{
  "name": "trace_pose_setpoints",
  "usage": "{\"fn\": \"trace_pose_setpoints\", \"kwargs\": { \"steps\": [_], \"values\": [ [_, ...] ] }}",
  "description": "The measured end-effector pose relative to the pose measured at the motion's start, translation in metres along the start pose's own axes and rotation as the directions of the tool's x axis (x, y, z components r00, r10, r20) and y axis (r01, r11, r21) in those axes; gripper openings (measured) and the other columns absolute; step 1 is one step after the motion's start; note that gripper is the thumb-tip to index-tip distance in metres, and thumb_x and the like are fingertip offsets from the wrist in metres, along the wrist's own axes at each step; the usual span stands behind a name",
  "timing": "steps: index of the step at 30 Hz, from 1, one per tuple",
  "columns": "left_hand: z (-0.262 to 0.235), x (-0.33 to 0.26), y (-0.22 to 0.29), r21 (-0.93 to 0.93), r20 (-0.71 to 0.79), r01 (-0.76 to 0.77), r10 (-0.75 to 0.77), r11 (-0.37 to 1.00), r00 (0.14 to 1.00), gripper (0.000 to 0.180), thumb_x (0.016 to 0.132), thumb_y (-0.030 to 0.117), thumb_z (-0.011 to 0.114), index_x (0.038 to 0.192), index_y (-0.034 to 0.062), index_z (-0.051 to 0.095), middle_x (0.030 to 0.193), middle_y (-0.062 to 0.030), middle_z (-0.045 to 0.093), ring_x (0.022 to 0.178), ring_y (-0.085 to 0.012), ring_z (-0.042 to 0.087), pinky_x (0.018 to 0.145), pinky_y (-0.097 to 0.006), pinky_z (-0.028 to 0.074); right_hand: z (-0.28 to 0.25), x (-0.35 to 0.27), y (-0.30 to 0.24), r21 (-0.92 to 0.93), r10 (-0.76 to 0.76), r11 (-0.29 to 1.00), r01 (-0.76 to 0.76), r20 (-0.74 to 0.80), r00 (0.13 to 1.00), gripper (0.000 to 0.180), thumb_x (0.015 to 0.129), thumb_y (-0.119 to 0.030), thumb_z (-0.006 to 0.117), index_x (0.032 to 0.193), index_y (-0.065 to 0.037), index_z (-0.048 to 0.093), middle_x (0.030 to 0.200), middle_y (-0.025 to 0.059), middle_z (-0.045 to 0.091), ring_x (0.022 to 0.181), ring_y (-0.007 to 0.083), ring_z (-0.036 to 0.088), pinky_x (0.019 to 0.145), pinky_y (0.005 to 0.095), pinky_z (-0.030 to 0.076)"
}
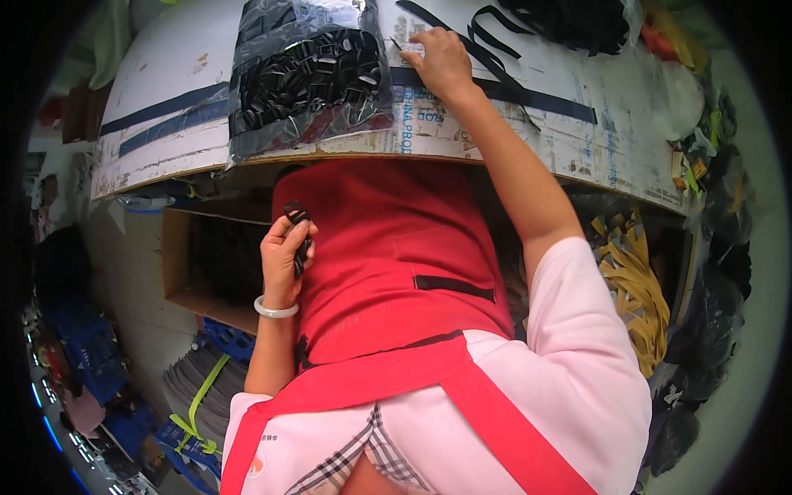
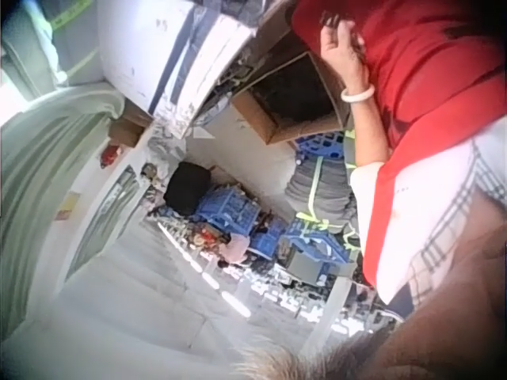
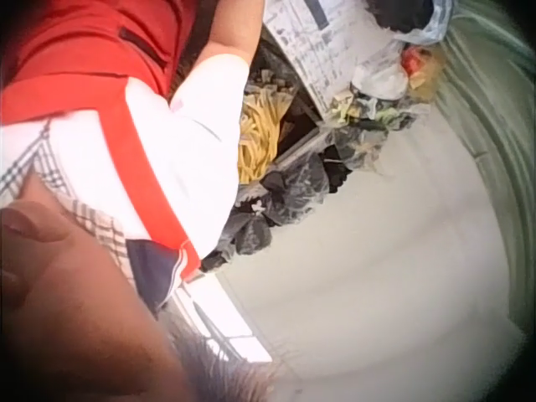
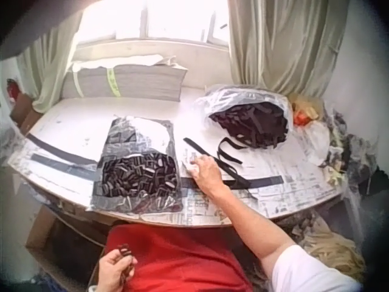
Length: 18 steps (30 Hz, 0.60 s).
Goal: Assembling plastic buckles onto black nylon straps.
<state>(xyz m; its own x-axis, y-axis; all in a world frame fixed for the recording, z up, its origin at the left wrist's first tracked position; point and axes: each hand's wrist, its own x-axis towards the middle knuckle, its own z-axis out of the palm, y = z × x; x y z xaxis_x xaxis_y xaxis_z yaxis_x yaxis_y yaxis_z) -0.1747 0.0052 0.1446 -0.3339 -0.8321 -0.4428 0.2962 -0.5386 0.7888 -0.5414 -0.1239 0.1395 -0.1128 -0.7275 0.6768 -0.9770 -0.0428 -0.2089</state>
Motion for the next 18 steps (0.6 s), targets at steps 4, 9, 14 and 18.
{"fn": "trace_pose_setpoints", "kwargs": {
  "steps": [4, 9, 14, 18],
  "values": [
    [0.012, 0.0, 0.008, 0.036, 0.027, -0.006, 0.005, 0.999, 1.0, 0.011, 0.089, 0.003, 0.063, 0.098, -0.0008, 0.065, 0.082, -0.0068, 0.067, 0.057, -0.0087, 0.055, 0.051, -0.021, 0.042, 0.006, 0.024, -0.004, 0.178, 0.001, 0.984, -0.022, 0.116, 0.993, 0.018, 0.087, -0.021, 0.066, 0.096, -0.006, 0.069, 0.09, 0.0097, 0.067, 0.083, 0.023, 0.063, 0.074, 0.0327, 0.05],
    [0.018, -0.001, 0.012, 0.097, -0.012, -0.01, 0.011, 0.995, 1.0, 0.01, 0.089, 0.004, 0.063, 0.097, -0.0011, 0.065, 0.081, -0.006, 0.067, 0.057, -0.0076, 0.055, 0.05, -0.02, 0.041, -0.104, 0.054, -0.106, 0.538, -0.001, 0.839, 0.078, -0.142, 0.99, 0.012, 0.089, -0.003, 0.059, 0.099, 0.002, 0.063, 0.078, 0.0106, 0.063, 0.068, 0.0156, 0.058, 0.063, 0.0274, 0.046],
    [0.018, -0.007, 0.019, 0.096, -0.055, -0.119, 0.124, 0.988, 0.991, 0.008, 0.088, 0.006, 0.066, 0.091, -0.0011, 0.069, 0.075, -0.0043, 0.067, 0.054, -0.0053, 0.054, 0.048, -0.018, 0.038, -0.162, 0.001, -0.197, 0.731, -0.02, 0.468, -0.496, 0.57, 0.821, 0.01, 0.094, -0.01, 0.06, 0.097, -0.001, 0.062, 0.072, 0.0016, 0.06, 0.056, 0.0045, 0.055, 0.048, 0.0188, 0.043],
    [0.021, -0.005, 0.017, 0.124, -0.042, -0.184, 0.191, 0.975, 0.981, 0.008, 0.087, 0.006, 0.067, 0.092, 0.0, 0.07, 0.069, -0.0003, 0.064, 0.054, -0.0032, 0.052, 0.047, -0.018, 0.036, -0.134, -0.053, -0.202, 0.485, -0.159, 0.128, -0.865, 0.871, 0.464, 0.015, 0.095, -0.015, 0.058, 0.09, -0.001, 0.061, 0.069, 0.0012, 0.062, 0.052, 0.0047, 0.055, 0.045, 0.0196, 0.042]
  ]
}}
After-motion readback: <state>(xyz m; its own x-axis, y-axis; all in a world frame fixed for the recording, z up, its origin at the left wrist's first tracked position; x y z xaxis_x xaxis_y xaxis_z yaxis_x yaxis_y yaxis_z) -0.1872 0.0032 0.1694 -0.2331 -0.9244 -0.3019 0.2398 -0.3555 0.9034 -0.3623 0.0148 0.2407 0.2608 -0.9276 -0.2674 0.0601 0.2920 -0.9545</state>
